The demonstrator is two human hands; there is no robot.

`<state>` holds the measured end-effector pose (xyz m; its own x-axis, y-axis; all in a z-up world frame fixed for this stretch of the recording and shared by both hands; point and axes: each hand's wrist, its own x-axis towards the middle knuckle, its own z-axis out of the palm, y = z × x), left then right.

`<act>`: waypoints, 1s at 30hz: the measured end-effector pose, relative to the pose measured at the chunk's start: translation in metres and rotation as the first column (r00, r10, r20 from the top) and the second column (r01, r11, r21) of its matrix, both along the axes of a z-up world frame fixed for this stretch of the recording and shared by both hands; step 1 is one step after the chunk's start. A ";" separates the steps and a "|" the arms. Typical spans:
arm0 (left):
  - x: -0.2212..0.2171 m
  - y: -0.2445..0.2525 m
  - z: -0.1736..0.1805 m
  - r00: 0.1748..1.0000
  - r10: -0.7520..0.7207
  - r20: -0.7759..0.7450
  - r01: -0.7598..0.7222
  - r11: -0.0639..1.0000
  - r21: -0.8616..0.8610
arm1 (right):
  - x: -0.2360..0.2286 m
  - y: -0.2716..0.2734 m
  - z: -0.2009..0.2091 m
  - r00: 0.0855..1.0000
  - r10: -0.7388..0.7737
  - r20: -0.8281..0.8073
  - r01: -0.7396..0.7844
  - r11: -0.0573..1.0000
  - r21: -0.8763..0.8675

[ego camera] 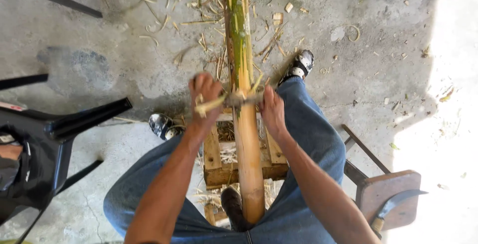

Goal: Shave and peel the outer layer of a bamboo pole using a drawknife.

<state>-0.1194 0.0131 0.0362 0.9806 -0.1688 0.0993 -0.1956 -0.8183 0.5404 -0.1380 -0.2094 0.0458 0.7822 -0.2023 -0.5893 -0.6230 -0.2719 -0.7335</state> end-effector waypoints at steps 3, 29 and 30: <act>-0.023 -0.005 -0.010 1.000 0.009 -0.008 -0.009 1.000 -0.014 | -0.023 -0.007 0.005 0.994 -0.023 -0.105 0.030 0.997 0.073; -0.039 0.008 0.032 0.974 -0.037 -0.223 0.033 0.999 -0.024 | -0.051 -0.016 -0.013 0.896 0.441 0.054 -0.416 0.877 -0.242; -0.048 0.007 0.035 0.974 -0.060 -0.220 0.049 0.997 -0.054 | -0.065 -0.012 -0.002 0.983 0.169 -0.073 -0.173 0.984 -0.050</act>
<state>-0.1669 0.0201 0.0714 0.9687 -0.2227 -0.1095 -0.1105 -0.7820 0.6134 -0.2031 -0.2216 0.0439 0.7665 -0.1036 -0.6338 -0.6118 -0.4180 -0.6716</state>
